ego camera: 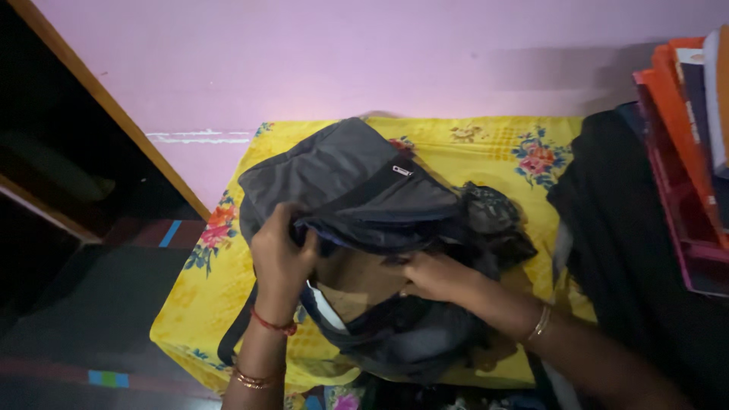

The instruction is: The person removes several books and a folder from a gray backpack before placing a camouflage pouch, a piece of paper, and a pen into its compartments by hand.

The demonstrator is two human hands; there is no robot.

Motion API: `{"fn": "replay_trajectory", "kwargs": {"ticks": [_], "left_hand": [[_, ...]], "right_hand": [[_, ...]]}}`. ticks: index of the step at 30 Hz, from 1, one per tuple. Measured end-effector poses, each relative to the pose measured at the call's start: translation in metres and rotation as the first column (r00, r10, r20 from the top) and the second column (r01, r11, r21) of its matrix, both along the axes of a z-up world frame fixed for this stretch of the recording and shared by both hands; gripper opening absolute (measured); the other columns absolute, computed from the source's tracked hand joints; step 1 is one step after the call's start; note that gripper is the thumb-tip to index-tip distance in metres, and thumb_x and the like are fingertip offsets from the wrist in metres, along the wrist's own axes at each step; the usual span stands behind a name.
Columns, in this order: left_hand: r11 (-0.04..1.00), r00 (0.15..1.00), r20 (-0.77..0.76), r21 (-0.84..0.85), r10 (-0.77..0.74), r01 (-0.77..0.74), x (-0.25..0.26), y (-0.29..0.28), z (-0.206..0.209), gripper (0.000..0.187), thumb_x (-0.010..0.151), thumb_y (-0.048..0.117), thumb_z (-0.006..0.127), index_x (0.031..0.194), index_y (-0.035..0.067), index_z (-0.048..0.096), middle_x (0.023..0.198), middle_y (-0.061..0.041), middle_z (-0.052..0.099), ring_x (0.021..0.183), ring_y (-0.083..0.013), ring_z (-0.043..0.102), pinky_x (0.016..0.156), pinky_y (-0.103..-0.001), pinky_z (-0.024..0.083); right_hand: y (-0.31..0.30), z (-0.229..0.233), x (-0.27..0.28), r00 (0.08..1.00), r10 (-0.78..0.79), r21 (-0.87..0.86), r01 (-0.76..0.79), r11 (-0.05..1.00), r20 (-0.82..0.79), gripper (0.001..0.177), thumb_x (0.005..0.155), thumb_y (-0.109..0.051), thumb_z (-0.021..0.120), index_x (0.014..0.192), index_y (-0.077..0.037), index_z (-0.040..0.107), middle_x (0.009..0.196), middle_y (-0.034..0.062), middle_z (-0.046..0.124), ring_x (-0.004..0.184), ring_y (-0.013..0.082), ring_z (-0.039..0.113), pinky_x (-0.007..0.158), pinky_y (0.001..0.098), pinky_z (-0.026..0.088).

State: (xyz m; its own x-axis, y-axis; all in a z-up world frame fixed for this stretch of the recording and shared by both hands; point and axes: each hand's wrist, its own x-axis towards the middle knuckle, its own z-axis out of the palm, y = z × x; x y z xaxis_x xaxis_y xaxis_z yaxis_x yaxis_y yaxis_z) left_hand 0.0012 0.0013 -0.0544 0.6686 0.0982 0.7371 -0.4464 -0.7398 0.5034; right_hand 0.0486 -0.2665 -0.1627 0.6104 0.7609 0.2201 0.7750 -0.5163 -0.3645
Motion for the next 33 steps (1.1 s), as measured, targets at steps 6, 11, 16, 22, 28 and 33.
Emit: {"fn": "replay_trajectory", "kwargs": {"ticks": [6,11,16,22,28,33], "left_hand": [[0.999,0.999,0.04,-0.033,-0.025,0.026,-0.004,-0.001,0.001,0.028,0.078,0.003,0.072,0.105,0.005,0.065,0.094,-0.019,0.071,0.086,-0.0376,0.072,0.073,-0.04,0.056],[0.996,0.996,0.025,-0.024,-0.089,0.089,-0.015,0.0,0.006,0.033,0.075,0.0,0.069,0.108,0.005,0.066,0.099,-0.017,0.072,0.091,-0.0367,0.072,0.077,-0.04,0.057],[0.978,0.993,-0.002,0.172,-0.117,0.116,-0.023,0.012,0.008,0.05,0.062,0.005,0.078,0.11,0.007,0.062,0.106,-0.014,0.068,0.105,-0.0358,0.066,0.089,-0.044,0.048],[0.959,0.962,0.198,0.249,-0.186,0.134,-0.024,0.021,-0.028,0.064,0.071,0.005,0.078,0.124,0.009,0.043,0.137,-0.018,0.056,0.127,-0.0347,0.054,0.108,-0.048,0.036],[0.965,0.981,-0.075,0.18,-0.179,0.19,-0.001,0.047,-0.059,0.055,0.064,0.011,0.075,0.117,0.004,0.062,0.125,-0.016,0.064,0.122,-0.036,0.059,0.104,-0.049,0.039],[0.94,0.935,-0.093,-0.045,-0.342,0.339,0.025,0.053,-0.036,0.048,0.083,0.009,0.061,0.131,0.002,0.063,0.132,-0.018,0.063,0.128,-0.0382,0.06,0.108,-0.042,0.046]], "right_hand": [[-0.003,-0.007,0.016,0.921,0.192,-0.091,-0.171,0.981,0.338,0.07,0.068,-0.034,0.082,0.131,-0.009,0.064,0.134,0.0256,0.06,0.12,0.0472,0.058,0.102,0.0556,0.046],[-0.012,-0.006,0.026,0.788,0.3,-0.285,-0.165,0.944,0.538,0.058,0.094,-0.012,0.069,0.15,0.0,0.062,0.133,0.0227,0.068,0.101,0.0372,0.068,0.083,0.0522,0.05],[-0.003,0.029,0.042,0.605,-0.011,0.166,-0.201,0.965,0.797,0.032,0.09,-0.013,0.07,0.119,-0.001,0.072,0.12,0.0188,0.071,0.111,0.0405,0.07,0.107,0.0558,0.05],[0.011,0.055,0.049,0.589,-0.11,0.285,-0.213,0.935,0.8,0.027,0.081,-0.008,0.07,0.107,0.001,0.075,0.116,0.018,0.073,0.112,0.0395,0.07,0.108,0.0563,0.049],[0.01,0.061,0.032,0.525,-0.184,0.333,-0.203,0.921,0.831,0.018,0.082,-0.007,0.07,0.099,-0.003,0.075,0.11,0.0163,0.075,0.106,0.0358,0.071,0.099,0.054,0.054],[0.014,0.082,-0.013,0.516,-0.101,0.248,-0.225,0.942,0.851,0.012,0.089,-0.01,0.073,0.099,-0.005,0.078,0.101,0.0111,0.078,0.085,0.0233,0.076,0.069,0.0352,0.058]]}}
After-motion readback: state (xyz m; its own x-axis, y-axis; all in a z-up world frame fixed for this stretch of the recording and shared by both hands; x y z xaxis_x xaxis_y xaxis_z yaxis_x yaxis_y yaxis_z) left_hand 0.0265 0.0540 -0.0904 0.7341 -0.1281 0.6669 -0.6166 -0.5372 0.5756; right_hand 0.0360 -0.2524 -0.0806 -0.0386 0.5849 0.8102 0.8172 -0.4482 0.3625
